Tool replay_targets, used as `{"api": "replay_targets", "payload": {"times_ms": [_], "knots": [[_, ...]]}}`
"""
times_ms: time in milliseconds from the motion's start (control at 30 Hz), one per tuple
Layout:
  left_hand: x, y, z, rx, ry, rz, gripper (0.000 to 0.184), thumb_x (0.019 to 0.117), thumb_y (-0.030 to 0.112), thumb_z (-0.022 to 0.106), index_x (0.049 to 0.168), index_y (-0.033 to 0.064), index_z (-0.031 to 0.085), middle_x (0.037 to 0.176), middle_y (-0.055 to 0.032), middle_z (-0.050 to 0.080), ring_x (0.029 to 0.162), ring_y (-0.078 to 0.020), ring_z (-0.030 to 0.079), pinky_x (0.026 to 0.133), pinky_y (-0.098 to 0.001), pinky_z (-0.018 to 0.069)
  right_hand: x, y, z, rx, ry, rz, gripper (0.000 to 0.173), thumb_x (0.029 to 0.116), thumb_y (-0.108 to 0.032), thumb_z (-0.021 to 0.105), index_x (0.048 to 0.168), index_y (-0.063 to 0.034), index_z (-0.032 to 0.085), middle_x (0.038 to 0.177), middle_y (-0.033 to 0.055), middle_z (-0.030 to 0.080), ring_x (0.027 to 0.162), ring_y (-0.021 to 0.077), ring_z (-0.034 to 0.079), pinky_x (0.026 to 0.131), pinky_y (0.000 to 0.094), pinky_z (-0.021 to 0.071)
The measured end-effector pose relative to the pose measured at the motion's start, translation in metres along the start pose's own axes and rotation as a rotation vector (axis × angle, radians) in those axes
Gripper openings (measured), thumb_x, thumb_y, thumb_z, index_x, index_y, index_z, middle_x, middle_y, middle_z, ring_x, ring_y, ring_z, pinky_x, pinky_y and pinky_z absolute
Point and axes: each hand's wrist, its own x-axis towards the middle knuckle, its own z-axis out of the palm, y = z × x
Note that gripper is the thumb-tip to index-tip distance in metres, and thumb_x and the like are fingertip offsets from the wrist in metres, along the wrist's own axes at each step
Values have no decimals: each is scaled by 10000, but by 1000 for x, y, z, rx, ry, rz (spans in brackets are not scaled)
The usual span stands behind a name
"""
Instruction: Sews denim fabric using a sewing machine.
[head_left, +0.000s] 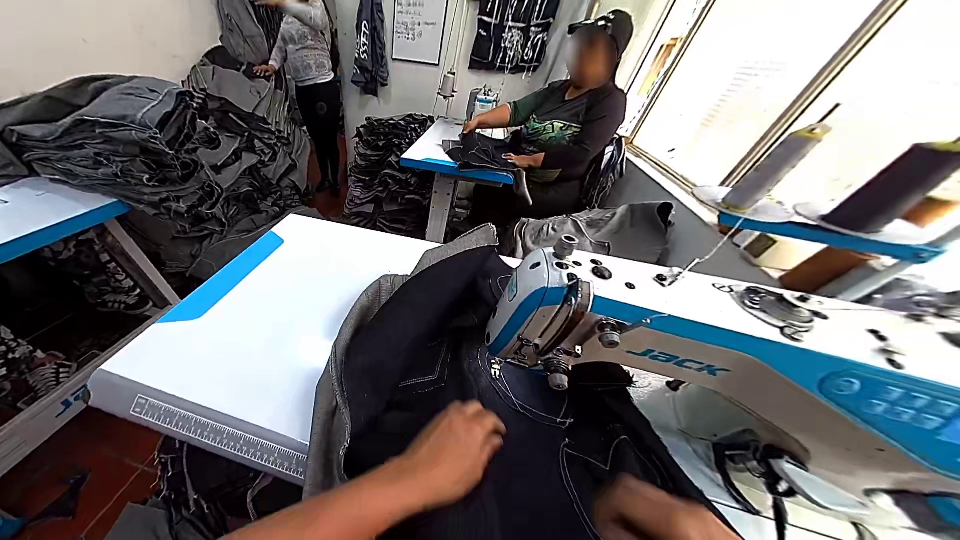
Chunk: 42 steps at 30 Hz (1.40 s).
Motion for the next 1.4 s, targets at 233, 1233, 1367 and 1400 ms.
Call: {"api": "replay_targets", "payload": {"times_ms": [233, 1233, 1367, 1400], "knots": [[58, -34, -28, 58, 145, -222, 391, 1093, 114, 424, 1450, -26, 500, 1500, -247, 472, 1405, -380, 462, 1174, -487, 379, 148, 40, 41, -227, 210, 131, 602, 1042, -463, 527, 1311, 70, 605, 1280, 299, 638, 1249, 471, 595, 1063, 581, 454], [17, -8, -74, 506, -141, -400, 435, 1024, 37, 550, 1440, -70, 483, 1379, -312, 548, 1282, -472, 545, 1020, -598, 459, 118, 17, 50, -599, 359, -154, 108, 852, -41, 670, 912, 47, 691, 886, 204, 677, 609, 349, 701, 459, 456, 553], [40, -26, -40, 467, 176, -15, 310, 1028, 66, 545, 1318, -21, 616, 1389, -220, 583, 1340, -391, 528, 1066, -545, 454, 123, 25, 56, -531, 347, -187, 192, 931, -79, 588, 974, 75, 693, 1074, 251, 690, 947, 419, 724, 690, 491, 614], [47, -34, -31, 442, 168, 13, 378, 1049, 200, 572, 1377, 13, 591, 1439, -200, 560, 1399, -371, 482, 1121, -570, 401, 122, 29, 56, -522, 341, -191, 239, 961, -122, 546, 998, 60, 696, 1151, 242, 691, 1021, 414, 717, 748, 497, 616]]}}
